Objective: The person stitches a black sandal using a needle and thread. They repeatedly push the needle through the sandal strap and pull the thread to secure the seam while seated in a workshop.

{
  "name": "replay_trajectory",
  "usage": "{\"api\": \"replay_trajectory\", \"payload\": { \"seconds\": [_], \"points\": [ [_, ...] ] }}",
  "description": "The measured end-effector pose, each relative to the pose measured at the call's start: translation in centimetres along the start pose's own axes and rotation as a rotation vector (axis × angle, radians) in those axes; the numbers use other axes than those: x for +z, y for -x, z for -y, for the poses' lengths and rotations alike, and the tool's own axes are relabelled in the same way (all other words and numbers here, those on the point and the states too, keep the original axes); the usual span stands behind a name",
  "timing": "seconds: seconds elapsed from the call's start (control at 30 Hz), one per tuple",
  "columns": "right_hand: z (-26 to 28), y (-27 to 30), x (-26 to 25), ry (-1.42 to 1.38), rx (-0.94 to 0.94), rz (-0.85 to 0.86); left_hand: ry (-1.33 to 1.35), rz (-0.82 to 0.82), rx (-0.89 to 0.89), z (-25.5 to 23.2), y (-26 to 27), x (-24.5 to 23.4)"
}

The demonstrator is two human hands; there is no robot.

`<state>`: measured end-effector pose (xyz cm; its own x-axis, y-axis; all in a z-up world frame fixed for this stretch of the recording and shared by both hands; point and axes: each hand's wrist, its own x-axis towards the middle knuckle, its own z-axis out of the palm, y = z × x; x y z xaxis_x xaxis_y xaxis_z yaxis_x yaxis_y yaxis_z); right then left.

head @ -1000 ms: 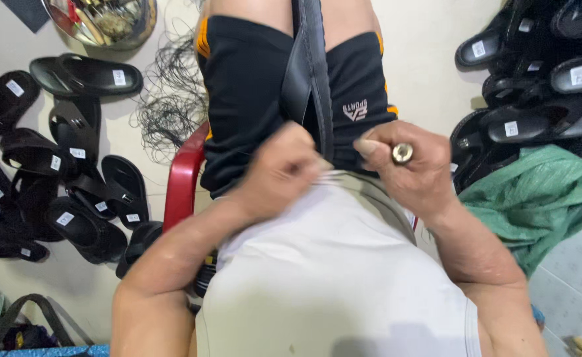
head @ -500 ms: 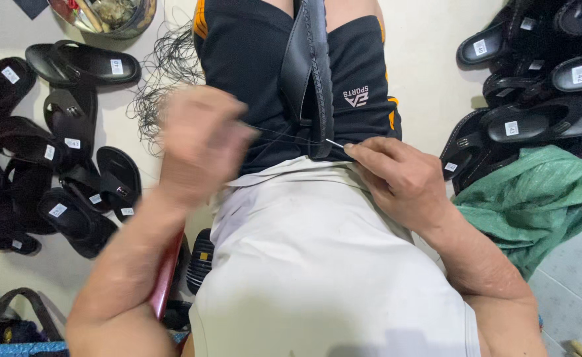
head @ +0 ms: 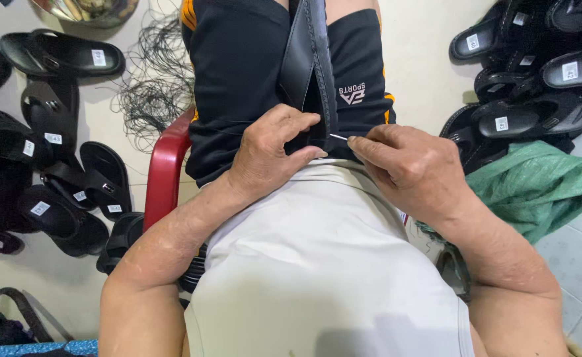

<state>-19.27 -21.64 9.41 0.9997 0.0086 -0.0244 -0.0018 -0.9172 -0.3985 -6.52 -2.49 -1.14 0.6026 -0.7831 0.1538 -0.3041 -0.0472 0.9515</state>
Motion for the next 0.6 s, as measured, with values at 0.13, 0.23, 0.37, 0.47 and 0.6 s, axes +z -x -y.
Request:
{"api": "replay_trajectory", "payload": {
  "seconds": [0.13, 0.23, 0.37, 0.47, 0.6],
  "points": [
    [0.1, -0.6, -0.8, 0.128, -0.052, 0.060, -0.014, 0.005, -0.007, 0.0, 0.0, 0.3],
    [0.8, -1.9, -2.0, 0.223, -0.101, 0.113, -0.039, 0.011, -0.006, 0.1, -0.2, 0.5],
    [1.2, -2.9, -2.5, 0.341, -0.077, 0.341, -0.056, 0.028, 0.029, 0.6, -0.2, 0.7],
    [0.9, -3.0, -1.7, 0.315, -0.114, 0.317, -0.062, 0.028, 0.026, 1.0, 0.1, 0.7],
    [-1.4, -1.9, 1.4, 0.240, -0.172, 0.068, -0.126, 0.047, 0.077, 1.4, 0.3, 0.1]
  ]
}}
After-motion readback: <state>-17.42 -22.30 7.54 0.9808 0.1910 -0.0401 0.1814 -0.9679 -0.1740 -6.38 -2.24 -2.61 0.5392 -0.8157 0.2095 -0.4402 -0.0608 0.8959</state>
